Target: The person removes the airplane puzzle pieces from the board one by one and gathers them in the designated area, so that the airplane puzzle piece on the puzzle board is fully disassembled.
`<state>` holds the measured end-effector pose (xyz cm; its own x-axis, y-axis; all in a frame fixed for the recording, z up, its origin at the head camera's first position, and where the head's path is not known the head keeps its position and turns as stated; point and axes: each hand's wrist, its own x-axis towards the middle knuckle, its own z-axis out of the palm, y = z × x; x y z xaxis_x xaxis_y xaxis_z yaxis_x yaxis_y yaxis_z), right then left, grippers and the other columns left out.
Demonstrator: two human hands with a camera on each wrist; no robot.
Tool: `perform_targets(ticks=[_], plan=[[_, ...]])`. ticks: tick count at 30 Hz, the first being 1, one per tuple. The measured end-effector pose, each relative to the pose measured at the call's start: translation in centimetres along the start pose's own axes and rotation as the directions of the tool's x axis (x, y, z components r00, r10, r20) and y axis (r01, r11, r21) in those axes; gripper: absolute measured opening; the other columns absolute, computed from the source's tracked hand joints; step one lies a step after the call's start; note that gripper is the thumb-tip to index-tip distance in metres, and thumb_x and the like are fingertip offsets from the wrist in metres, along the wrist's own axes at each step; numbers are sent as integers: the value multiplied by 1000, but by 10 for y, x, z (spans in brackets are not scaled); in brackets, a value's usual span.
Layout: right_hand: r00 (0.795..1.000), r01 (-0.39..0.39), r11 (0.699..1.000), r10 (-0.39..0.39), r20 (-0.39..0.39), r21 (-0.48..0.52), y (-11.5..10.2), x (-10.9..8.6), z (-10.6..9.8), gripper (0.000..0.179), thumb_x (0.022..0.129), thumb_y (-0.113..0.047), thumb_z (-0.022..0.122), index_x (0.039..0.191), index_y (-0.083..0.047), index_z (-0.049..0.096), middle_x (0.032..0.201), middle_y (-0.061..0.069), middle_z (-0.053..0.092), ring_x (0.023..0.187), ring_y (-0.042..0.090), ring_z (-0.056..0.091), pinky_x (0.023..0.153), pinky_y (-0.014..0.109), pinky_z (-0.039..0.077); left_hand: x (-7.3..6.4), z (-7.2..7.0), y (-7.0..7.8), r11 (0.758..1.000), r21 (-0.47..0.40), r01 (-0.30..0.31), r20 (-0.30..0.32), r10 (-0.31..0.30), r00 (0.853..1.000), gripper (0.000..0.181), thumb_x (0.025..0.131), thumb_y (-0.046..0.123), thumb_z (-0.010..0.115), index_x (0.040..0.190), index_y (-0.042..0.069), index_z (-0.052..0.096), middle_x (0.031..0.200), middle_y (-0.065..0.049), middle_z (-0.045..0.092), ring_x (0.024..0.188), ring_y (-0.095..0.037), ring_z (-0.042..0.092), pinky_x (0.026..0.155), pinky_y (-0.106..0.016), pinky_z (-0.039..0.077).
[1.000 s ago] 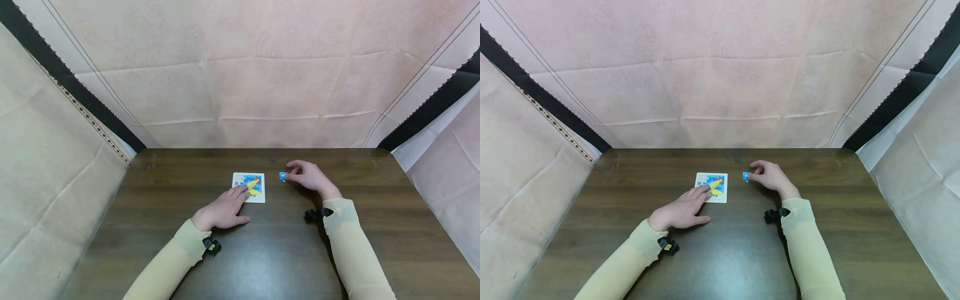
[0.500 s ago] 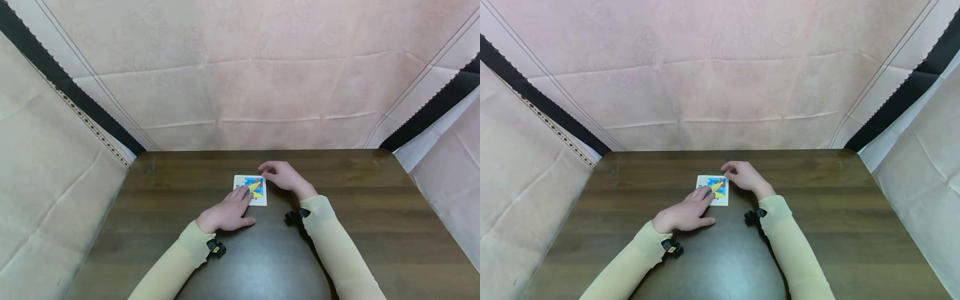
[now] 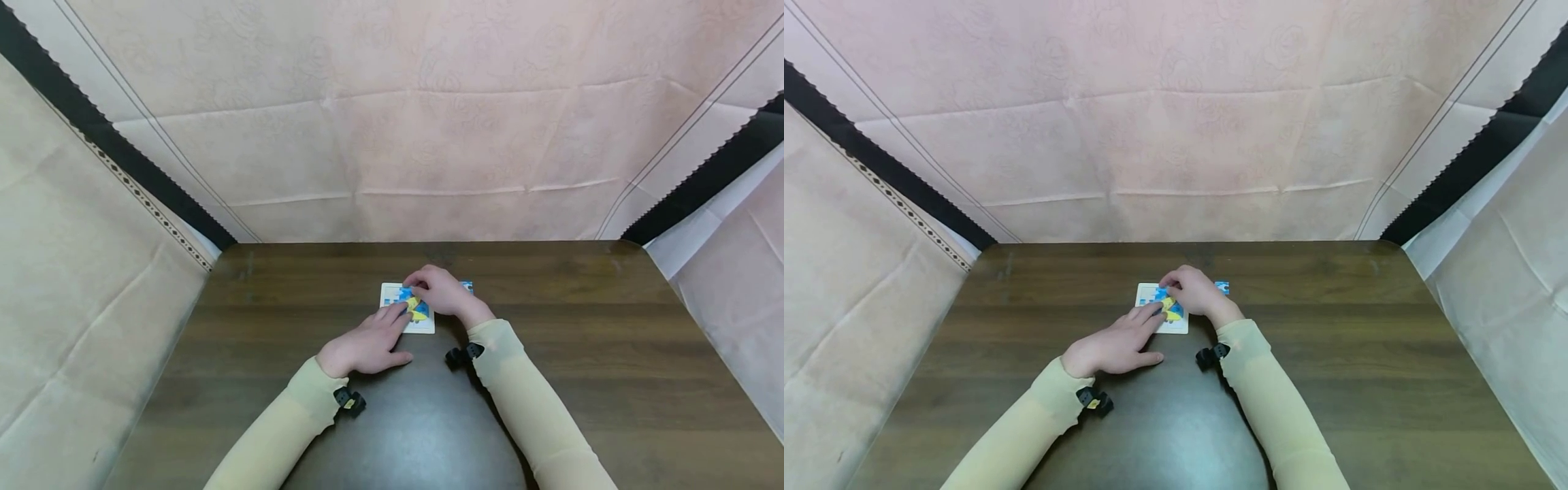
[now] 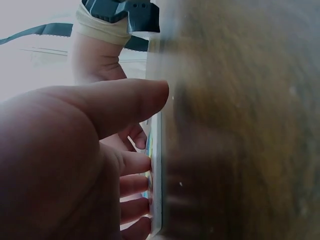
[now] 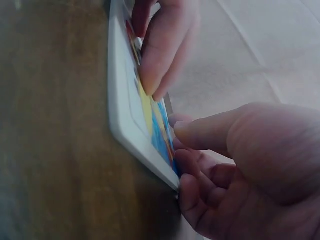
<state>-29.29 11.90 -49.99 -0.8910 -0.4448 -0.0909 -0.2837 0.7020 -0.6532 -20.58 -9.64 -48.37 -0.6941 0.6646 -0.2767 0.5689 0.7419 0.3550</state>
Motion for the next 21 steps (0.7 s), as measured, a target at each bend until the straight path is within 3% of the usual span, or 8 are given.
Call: perform_targets(ticks=[21], plan=[[999, 30, 998, -31, -22, -57, -6, -5, 5, 22, 108, -16, 67, 127, -13, 76, 122, 6, 64, 108, 24, 63, 103, 46, 54, 0, 4, -5, 1000, 10, -13, -9, 13, 1000, 85, 106, 50, 63, 170, 6, 28, 178, -12, 15, 163, -31, 14, 128, -51, 26]])
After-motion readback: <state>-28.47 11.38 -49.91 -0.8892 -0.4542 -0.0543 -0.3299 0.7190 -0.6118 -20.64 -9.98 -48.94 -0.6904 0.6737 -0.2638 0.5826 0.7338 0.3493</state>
